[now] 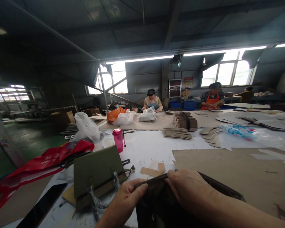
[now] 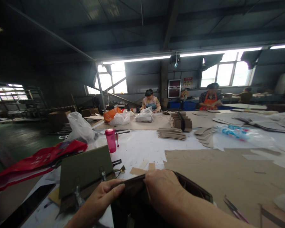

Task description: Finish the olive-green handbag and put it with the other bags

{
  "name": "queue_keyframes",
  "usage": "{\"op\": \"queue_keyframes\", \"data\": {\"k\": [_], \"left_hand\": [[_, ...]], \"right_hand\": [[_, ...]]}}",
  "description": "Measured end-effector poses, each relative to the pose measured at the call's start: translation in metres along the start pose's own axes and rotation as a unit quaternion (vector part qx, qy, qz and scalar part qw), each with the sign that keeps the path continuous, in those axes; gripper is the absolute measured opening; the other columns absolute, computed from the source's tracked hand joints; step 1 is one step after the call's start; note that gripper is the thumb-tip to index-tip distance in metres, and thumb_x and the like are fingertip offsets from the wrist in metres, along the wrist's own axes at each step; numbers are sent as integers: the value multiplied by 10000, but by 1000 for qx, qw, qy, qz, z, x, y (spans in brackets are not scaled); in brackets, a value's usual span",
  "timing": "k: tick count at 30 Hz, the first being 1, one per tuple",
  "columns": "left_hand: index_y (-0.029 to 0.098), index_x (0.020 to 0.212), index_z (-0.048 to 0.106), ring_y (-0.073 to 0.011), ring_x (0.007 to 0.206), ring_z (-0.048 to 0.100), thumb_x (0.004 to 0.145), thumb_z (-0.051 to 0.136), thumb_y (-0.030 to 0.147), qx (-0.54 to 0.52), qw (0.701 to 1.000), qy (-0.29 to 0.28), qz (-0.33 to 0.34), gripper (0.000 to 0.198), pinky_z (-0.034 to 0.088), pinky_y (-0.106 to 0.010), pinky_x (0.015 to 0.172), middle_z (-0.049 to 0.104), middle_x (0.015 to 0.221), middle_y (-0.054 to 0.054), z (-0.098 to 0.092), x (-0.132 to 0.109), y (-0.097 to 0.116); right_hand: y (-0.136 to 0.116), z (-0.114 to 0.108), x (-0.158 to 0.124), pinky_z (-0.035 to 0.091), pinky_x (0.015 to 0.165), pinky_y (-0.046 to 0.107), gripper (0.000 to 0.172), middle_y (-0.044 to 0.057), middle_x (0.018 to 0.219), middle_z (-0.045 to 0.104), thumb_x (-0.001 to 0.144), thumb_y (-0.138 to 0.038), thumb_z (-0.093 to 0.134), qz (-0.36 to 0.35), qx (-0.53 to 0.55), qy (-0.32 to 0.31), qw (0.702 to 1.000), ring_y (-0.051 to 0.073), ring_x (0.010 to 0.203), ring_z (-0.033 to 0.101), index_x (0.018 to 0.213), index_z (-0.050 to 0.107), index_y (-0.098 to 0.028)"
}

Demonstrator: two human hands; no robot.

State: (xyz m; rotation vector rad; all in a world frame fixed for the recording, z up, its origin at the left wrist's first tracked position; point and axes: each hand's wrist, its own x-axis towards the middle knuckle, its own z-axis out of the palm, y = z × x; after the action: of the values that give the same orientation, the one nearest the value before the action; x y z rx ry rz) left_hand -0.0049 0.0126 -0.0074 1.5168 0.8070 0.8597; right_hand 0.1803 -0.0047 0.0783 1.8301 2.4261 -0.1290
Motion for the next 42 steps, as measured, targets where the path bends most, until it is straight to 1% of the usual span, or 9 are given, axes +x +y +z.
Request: {"op": "queue_keyframes", "data": {"k": [10,14,18,20,25,30,35,38,42], "left_hand": [[182,1026,646,-197,883,558,742,611,418,-13,999,-31,1,371,417,-247,778,644,885,-32,2,5,12],[133,903,671,-144,697,523,673,667,439,-32,998,-7,-45,384,389,-217,630,610,753,-34,7,9,11],[67,700,649,-63,497,357,619,685,504,-37,994,8,-104,446,240,-187,481,472,530,6,10,14,9],[61,715,649,-66,508,355,601,700,490,-24,995,12,-96,446,232,-191,487,469,536,7,10,16,8],[92,867,659,-119,662,475,635,693,439,-53,997,37,-44,419,345,-214,622,592,726,-34,4,11,4],[79,813,669,-136,686,505,664,669,440,-72,994,66,-41,390,360,-233,658,623,737,-54,-4,-3,-3],[68,767,646,-163,693,531,711,615,442,-65,995,76,-21,380,375,-256,655,638,764,-82,-1,-3,-4],[68,751,631,-160,670,527,711,602,459,-49,995,85,-21,394,377,-258,642,631,748,-80,3,-2,-6],[85,801,636,-149,687,517,712,600,470,-56,994,89,-18,396,375,-247,650,618,746,-55,4,-4,-7]], "right_hand": [[1,2,0,473,661,354,227,110,789,667,831,-192,407,-8,8,9,1000,288,776,636,808,631,-160],[1,1,-1,470,622,355,243,117,755,665,834,-184,391,-20,8,25,999,295,740,639,793,628,-151],[3,1,-2,459,611,352,228,115,758,664,825,-187,406,-20,11,27,999,302,741,637,801,630,-153],[4,3,-1,446,608,335,230,108,757,665,827,-184,404,-17,10,33,999,293,741,638,806,632,-156],[10,12,4,375,548,278,252,101,745,661,854,-206,385,-10,-18,50,999,261,702,635,810,629,-164],[15,17,1,282,477,243,240,68,660,635,864,-212,380,-58,-9,64,996,192,565,598,790,606,-174],[10,12,-12,349,499,215,187,61,716,636,860,-207,421,-168,6,19,986,153,574,588,786,586,-157],[4,16,-9,404,572,235,79,59,788,646,820,-182,508,-162,23,54,985,176,664,613,870,561,-151],[0,24,4,424,602,247,145,32,784,633,788,-75,497,-172,49,106,978,174,687,611,906,526,-153]]}}
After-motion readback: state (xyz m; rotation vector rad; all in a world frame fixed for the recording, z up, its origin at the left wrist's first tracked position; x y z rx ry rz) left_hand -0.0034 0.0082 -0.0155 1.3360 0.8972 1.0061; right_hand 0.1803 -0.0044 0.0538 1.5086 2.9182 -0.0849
